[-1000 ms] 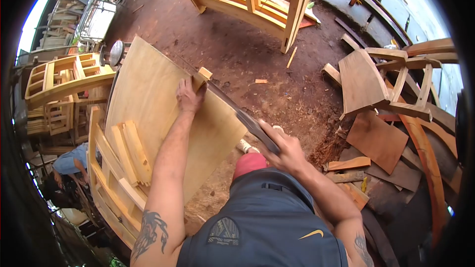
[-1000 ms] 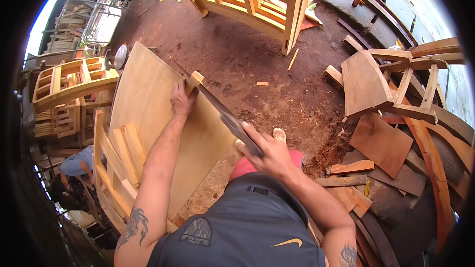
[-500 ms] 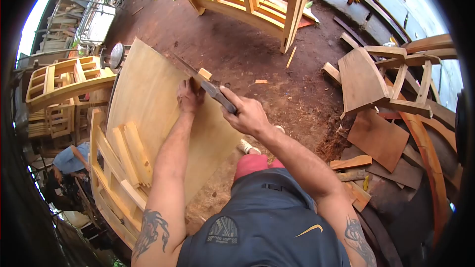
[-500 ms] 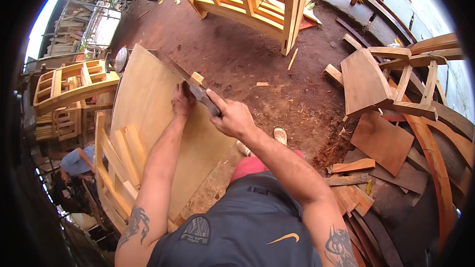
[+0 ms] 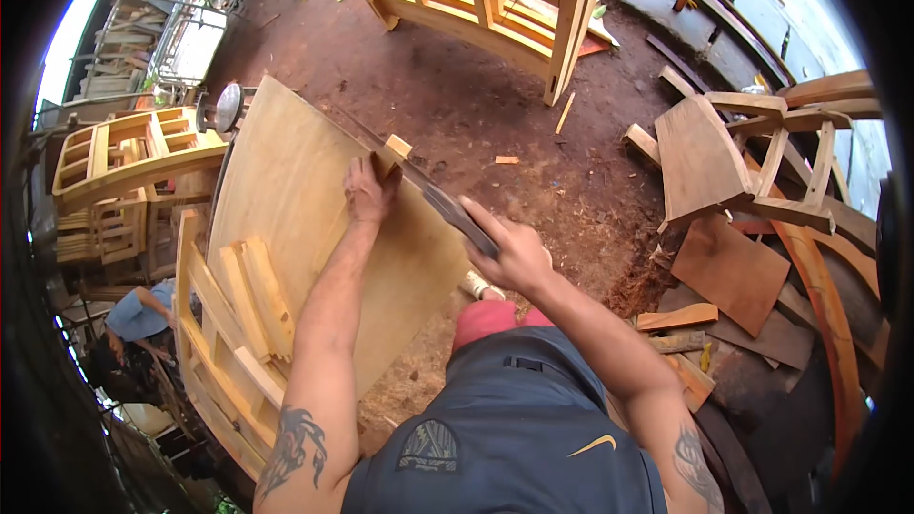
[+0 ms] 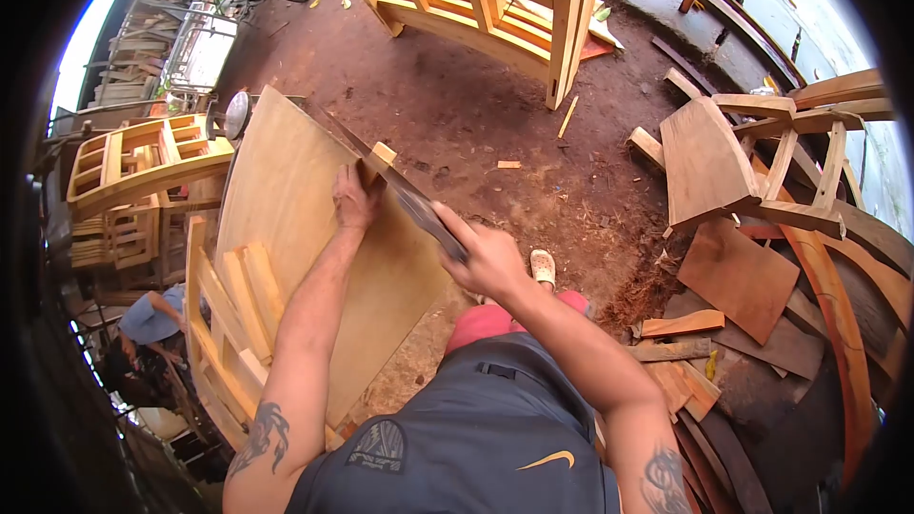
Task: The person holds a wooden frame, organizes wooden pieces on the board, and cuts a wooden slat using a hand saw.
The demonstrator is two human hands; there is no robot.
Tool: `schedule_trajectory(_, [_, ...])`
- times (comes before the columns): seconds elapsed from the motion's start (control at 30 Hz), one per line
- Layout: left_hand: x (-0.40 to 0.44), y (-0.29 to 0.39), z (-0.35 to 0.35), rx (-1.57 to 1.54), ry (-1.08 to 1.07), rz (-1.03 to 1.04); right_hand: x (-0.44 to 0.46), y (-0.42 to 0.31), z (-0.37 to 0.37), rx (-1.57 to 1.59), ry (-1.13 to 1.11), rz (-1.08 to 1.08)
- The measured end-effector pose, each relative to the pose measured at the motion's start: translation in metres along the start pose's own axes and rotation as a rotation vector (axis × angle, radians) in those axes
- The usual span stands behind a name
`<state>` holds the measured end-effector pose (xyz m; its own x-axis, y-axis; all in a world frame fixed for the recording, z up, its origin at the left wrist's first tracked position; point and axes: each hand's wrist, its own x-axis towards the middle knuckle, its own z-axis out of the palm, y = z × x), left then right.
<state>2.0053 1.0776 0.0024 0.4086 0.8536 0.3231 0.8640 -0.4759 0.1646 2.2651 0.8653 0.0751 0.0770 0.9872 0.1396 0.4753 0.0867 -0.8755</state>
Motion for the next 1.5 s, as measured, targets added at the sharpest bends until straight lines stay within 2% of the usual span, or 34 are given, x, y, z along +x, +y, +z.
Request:
schedule_trajectory(0.07, [0.000, -0.003, -0.003, -0.009, -0.020, -0.014, 0.059, -0.001, 0.036, 0.038, 0.034, -0.041])
schedule_trajectory(0.17, [-0.001, 0.002, 0.002, -0.039, -0.052, -0.031, 0.051, -0.010, 0.024, 0.021, 0.008, 0.014])
schedule_trajectory(0.23, [0.002, 0.000, -0.002, -0.009, -0.054, -0.038, 0.006, -0.007, 0.000, 0.033, 0.025, -0.024])
schedule_trajectory(0.3, [0.002, 0.003, -0.005, -0.007, -0.019, -0.047, -0.057, -0.017, -0.049, 0.027, -0.045, 0.084])
schedule_trajectory(0.37, [0.001, 0.008, -0.006, -0.018, -0.012, -0.051, -0.122, -0.029, -0.093, -0.016, -0.021, 0.100])
schedule_trajectory(0.5, [-0.001, 0.005, -0.005, -0.021, -0.034, -0.051, -0.140, -0.053, -0.122, 0.034, -0.030, 0.136])
schedule_trajectory(0.57, [0.003, 0.003, -0.002, 0.002, -0.035, -0.047, -0.099, -0.028, -0.086, -0.045, -0.062, 0.070])
schedule_trajectory(0.67, [-0.003, -0.001, -0.003, 0.025, -0.057, -0.039, 0.002, -0.002, -0.007, 0.031, 0.009, -0.001])
schedule_trajectory(0.8, [0.001, -0.001, -0.002, -0.029, -0.087, -0.070, 0.046, -0.017, 0.009, 0.026, -0.009, 0.039])
schedule_trajectory(0.9, [0.007, 0.002, -0.005, -0.028, -0.049, -0.064, -0.004, -0.024, -0.018, 0.005, -0.029, 0.100])
schedule_trajectory(0.97, [-0.001, 0.004, -0.003, -0.018, -0.034, -0.055, -0.060, -0.030, -0.058, 0.015, 0.019, 0.054])
schedule_trajectory(1.1, [0.003, 0.006, -0.005, -0.002, -0.051, -0.064, -0.143, -0.055, -0.134, -0.016, -0.040, 0.133])
schedule_trajectory(1.2, [-0.001, 0.003, -0.002, 0.013, -0.049, -0.046, -0.116, -0.049, -0.116, -0.060, -0.064, 0.089])
schedule_trajectory(1.37, [0.003, 0.001, -0.006, 0.004, -0.059, -0.048, 0.030, -0.008, 0.013, 0.004, 0.008, 0.010])
schedule_trajectory(1.47, [-0.001, -0.001, 0.002, -0.017, -0.048, -0.037, 0.043, -0.020, 0.007, 0.017, -0.060, 0.092])
schedule_trajectory(1.5, [-0.002, -0.003, 0.004, -0.009, -0.031, -0.023, 0.030, -0.019, 0.005, 0.008, -0.005, 0.045])
